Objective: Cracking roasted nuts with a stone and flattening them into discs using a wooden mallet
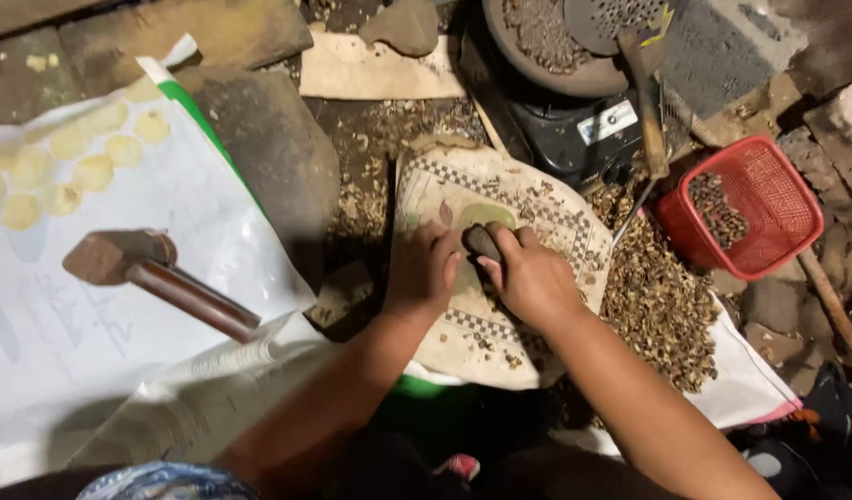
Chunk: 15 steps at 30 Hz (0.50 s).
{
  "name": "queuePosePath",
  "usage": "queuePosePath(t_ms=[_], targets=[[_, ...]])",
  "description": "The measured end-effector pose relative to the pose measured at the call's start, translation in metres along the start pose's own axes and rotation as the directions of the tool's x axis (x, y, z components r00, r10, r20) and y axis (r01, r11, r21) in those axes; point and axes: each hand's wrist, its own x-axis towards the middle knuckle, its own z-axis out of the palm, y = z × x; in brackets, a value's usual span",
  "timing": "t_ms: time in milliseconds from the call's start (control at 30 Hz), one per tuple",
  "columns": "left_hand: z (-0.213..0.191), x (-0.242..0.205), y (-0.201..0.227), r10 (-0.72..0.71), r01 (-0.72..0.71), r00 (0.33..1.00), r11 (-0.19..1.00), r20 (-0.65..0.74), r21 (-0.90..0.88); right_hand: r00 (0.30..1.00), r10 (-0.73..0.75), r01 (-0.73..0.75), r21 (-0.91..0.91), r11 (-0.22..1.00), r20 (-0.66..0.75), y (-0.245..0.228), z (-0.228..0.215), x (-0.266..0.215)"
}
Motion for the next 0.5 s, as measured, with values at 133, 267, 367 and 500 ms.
queuePosePath(t_ms=[133,267,367,500], targets=[[0.039,-0.005,-0.023,0.018,-0.017,0.999,0.999,0.051,-0.033,0.995,0.095,-0.083,0.248,0.965,-0.040,0.008,-0.002,0.008],[0.044,-0.013,-0.016,-0.015,0.019,1.000,0.984,0.022,-0.180,0.945,0.259,-0.300,0.218,0.929,0.197,0.017,0.001,0.011],[0.020,0.001,-0.008,0.002,-0.001,1.000,0.988,0.007,-0.152,0.941,0.251,-0.292,0.172,0.941,0.227,0.019,-0.009,0.020],[0.031,-0.003,-0.015,-0.016,0.016,1.000,0.997,0.003,-0.073,0.955,0.152,-0.145,-0.047,0.988,0.253,0.008,0.002,0.017]])
